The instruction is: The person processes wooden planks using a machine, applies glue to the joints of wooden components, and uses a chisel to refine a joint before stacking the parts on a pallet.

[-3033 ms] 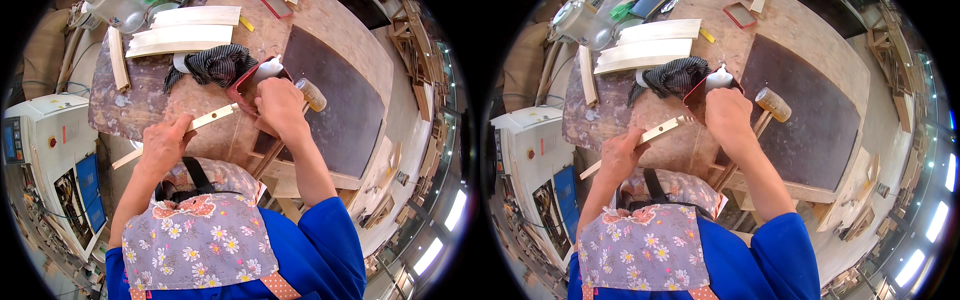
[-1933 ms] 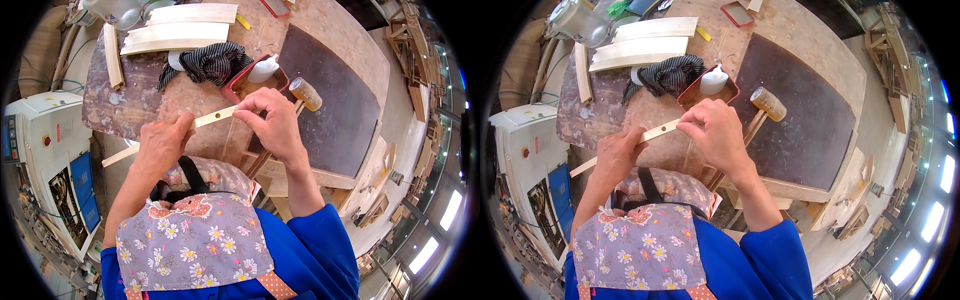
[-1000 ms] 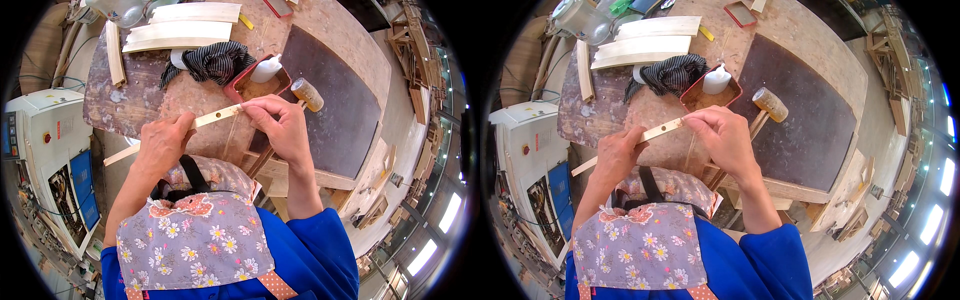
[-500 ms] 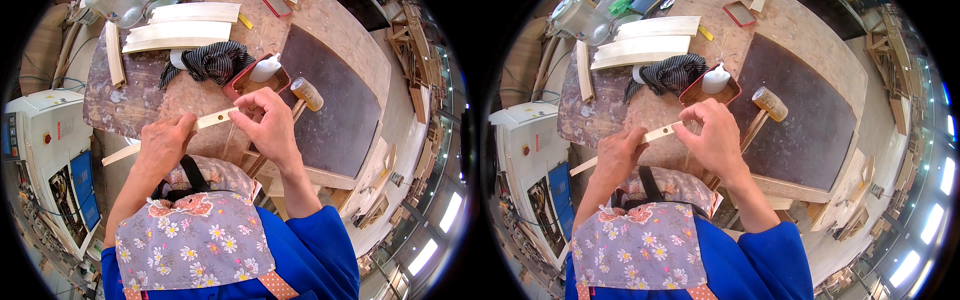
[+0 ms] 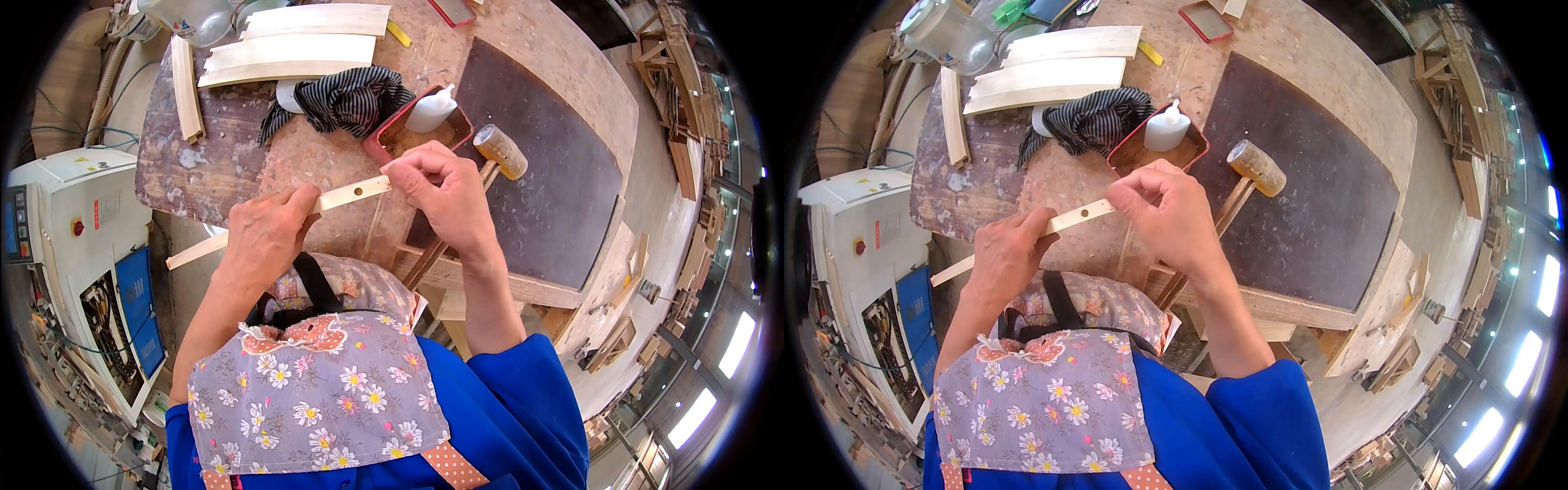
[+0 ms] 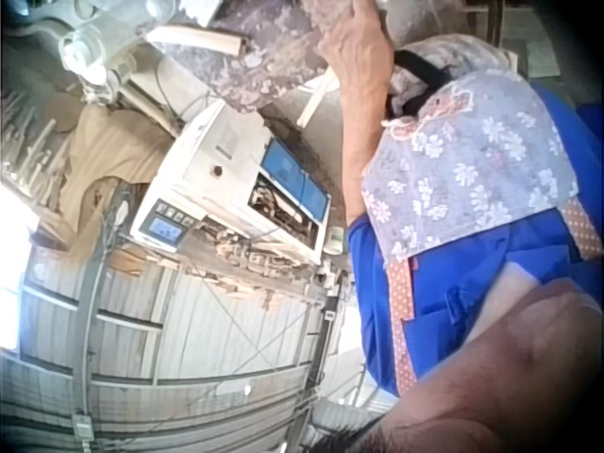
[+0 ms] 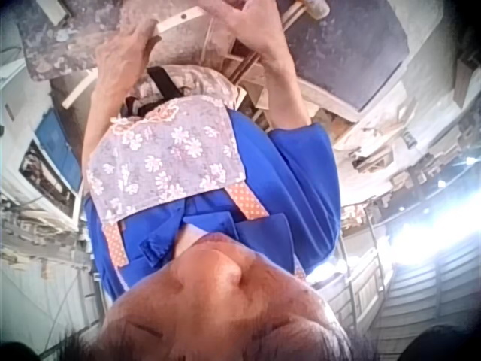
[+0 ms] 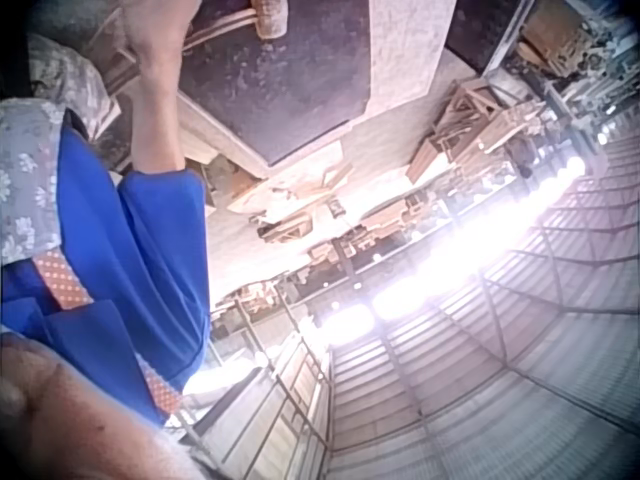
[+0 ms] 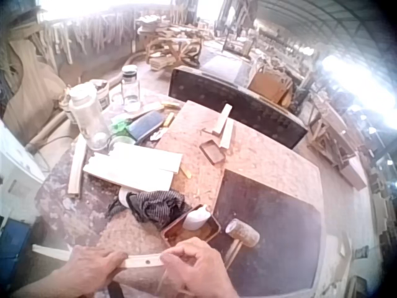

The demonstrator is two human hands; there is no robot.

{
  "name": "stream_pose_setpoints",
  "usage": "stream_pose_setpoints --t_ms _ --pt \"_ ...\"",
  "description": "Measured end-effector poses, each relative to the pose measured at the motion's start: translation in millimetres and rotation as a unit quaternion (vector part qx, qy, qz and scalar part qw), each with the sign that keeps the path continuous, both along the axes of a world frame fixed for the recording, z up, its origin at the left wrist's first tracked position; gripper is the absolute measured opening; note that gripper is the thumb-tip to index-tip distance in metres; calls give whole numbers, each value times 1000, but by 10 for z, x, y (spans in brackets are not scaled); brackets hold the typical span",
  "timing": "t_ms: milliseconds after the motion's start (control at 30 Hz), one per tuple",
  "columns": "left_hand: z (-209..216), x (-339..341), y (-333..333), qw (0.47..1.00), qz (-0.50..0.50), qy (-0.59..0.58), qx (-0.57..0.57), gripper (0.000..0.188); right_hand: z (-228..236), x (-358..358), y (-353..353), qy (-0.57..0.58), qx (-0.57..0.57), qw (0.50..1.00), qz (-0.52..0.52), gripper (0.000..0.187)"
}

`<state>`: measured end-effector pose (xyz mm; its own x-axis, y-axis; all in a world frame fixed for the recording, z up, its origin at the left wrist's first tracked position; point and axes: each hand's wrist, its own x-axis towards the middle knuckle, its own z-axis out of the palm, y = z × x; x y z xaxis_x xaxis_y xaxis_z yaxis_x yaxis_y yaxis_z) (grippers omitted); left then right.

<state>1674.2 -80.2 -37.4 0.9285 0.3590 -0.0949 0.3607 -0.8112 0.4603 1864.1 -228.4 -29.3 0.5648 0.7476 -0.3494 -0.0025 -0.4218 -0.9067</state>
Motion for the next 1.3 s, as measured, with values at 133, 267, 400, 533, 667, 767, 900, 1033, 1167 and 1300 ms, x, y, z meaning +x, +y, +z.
stream_pose_setpoints --t_ms 133,267,400,533,667,767,900,1033,1167,1300 --pt "12 5 -2 1000 -4 -3 -2 21 2 34 -20 20 -5 1000 -2 22" --pt "-2 -10 -3 1000 -4 -1 -3 21 12 -1 -13 -35 3 999 21 22" --pt "-4 -23 -6 1000 -1 4 -2 21 25 0 -15 -83 -5 995 62 22" --pt "1 -23 -8 1000 0 0 2 21 47 11 -1 -45 -11 998 36 22" --pt "7 -19 -17 1000 1 -4 7 22 66 38 20 -58 -33 996 51 22" --pt "16 -18 -19 1000 -2 -11 8 22 73 42 25 -72 -38 995 65 22" --pt "12 -25 -24 1000 -3 -6 13 22 60 46 5 -92 -38 992 81 21" --pt "14 -33 -26 1000 -2 1 17 22 74 47 6 -89 -40 992 84 22" --pt "4 -40 -21 1000 0 -5 12 21 79 57 18 -66 -37 994 77 24" --pt "32 -33 -39 1000 1 -6 11 21 32 88 -37 -20 -22 998 49 24"
